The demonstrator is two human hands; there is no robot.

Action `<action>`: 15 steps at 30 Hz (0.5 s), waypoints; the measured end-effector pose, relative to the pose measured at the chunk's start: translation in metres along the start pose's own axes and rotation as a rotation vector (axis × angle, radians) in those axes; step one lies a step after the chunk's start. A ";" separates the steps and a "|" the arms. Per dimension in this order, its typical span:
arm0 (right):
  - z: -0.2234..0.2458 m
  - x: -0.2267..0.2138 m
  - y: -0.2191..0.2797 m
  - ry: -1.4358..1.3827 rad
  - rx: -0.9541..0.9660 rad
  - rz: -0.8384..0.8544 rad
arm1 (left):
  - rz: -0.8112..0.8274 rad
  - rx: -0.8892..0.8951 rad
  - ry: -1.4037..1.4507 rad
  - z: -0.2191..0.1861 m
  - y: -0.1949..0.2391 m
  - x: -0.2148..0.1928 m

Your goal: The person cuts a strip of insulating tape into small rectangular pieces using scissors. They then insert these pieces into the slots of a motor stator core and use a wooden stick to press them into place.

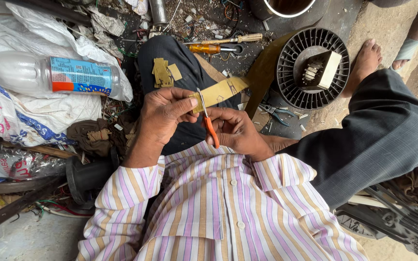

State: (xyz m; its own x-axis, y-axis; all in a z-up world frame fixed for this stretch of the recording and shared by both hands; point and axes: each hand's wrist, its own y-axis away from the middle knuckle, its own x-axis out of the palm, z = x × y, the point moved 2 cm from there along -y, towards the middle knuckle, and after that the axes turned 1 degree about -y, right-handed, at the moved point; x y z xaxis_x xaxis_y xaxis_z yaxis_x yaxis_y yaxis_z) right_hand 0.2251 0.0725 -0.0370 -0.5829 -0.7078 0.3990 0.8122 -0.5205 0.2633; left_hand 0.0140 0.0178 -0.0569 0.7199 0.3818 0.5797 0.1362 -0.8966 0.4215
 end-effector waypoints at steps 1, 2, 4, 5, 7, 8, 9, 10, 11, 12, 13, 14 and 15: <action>-0.002 0.001 0.000 -0.033 0.010 -0.017 | -0.008 -0.014 0.015 0.003 0.000 -0.002; -0.004 0.002 -0.001 -0.066 0.019 -0.033 | -0.015 -0.029 0.029 0.005 0.000 -0.003; -0.004 0.002 -0.003 -0.058 0.049 -0.064 | -0.023 -0.051 0.069 0.007 0.000 -0.008; -0.004 0.002 -0.002 -0.023 0.076 -0.077 | -0.029 -0.064 0.095 0.007 0.003 -0.013; -0.002 0.006 0.001 0.167 0.078 -0.054 | -0.073 -0.019 0.061 -0.002 0.008 -0.026; 0.000 0.008 0.002 0.320 0.050 -0.019 | -0.111 0.037 -0.001 -0.010 0.011 -0.036; 0.002 0.010 0.003 0.480 0.019 0.012 | -0.141 0.093 -0.060 -0.018 0.012 -0.043; 0.000 0.016 0.002 0.693 0.077 0.036 | -0.189 0.150 -0.226 -0.027 0.010 -0.051; -0.001 0.021 0.000 0.916 0.131 0.059 | -0.232 0.212 -0.387 -0.037 0.004 -0.058; -0.001 0.025 -0.002 1.140 0.184 0.081 | -0.275 0.273 -0.548 -0.044 -0.002 -0.062; 0.000 0.030 -0.005 1.166 0.173 0.128 | -0.283 0.256 -0.619 -0.047 -0.013 -0.064; 0.001 0.036 -0.009 1.191 0.162 0.176 | -0.291 0.238 -0.689 -0.050 -0.022 -0.065; 0.002 0.040 -0.009 1.216 0.158 0.221 | -0.296 0.215 -0.757 -0.050 -0.029 -0.065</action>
State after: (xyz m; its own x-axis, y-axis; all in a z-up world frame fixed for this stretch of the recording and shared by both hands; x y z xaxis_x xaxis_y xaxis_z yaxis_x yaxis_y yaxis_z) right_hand 0.1945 0.0499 -0.0221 -0.0066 -0.7995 -0.6007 0.8399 -0.3305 0.4306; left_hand -0.0710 0.0299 -0.0717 0.8857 0.4234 -0.1904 0.4630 -0.8356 0.2956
